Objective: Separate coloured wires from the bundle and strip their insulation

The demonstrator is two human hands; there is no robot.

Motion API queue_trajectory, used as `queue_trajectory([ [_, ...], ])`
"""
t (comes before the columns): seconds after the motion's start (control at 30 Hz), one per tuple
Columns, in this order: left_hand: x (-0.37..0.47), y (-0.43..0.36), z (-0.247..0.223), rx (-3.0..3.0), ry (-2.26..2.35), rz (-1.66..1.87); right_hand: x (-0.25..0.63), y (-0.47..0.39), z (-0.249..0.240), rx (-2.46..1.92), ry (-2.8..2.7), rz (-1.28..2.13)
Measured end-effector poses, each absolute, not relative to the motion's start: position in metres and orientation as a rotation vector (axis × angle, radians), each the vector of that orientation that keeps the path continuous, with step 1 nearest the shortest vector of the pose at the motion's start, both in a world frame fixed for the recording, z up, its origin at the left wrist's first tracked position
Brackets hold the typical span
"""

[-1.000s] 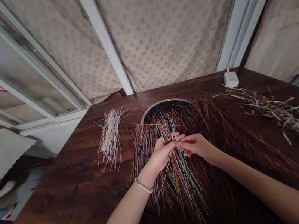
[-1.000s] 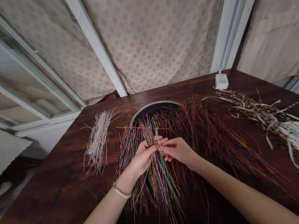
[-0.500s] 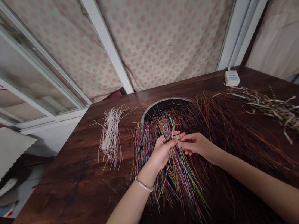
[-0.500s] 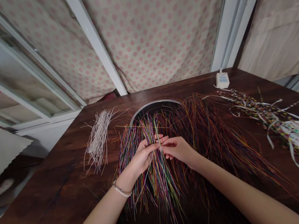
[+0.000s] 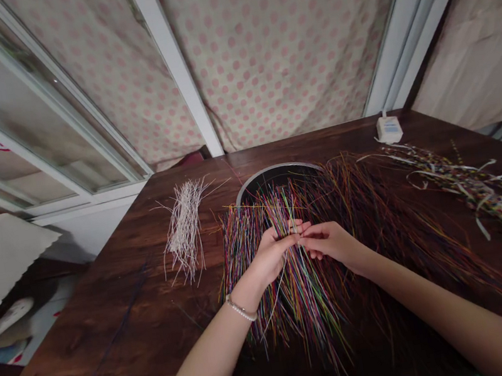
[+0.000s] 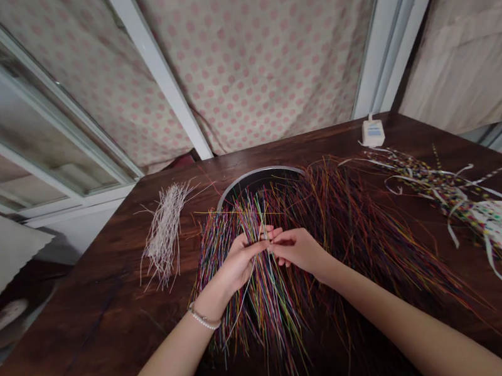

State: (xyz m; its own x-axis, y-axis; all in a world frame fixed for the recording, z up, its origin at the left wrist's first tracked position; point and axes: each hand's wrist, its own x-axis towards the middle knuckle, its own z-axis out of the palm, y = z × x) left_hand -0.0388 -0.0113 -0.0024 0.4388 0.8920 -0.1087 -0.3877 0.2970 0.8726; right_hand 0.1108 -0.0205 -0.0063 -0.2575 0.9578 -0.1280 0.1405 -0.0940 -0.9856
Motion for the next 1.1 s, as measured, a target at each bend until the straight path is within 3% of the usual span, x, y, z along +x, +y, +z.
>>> queue_trajectory([
  [0.33,-0.038,-0.011,-0.004,0.874,0.665,0.945,0.111,-0.019,-0.007,-1.262,-1.383,1.481],
  [0.8,-0.033,-0.012,-0.003,0.886,0.831,1.003,0.112,-0.020,-0.012,-1.255,-1.401,1.293],
  [1.1,-0.038,-0.010,-0.012,0.774,0.720,0.963,0.142,-0.004,0.011,-1.262,-1.224,1.117],
])
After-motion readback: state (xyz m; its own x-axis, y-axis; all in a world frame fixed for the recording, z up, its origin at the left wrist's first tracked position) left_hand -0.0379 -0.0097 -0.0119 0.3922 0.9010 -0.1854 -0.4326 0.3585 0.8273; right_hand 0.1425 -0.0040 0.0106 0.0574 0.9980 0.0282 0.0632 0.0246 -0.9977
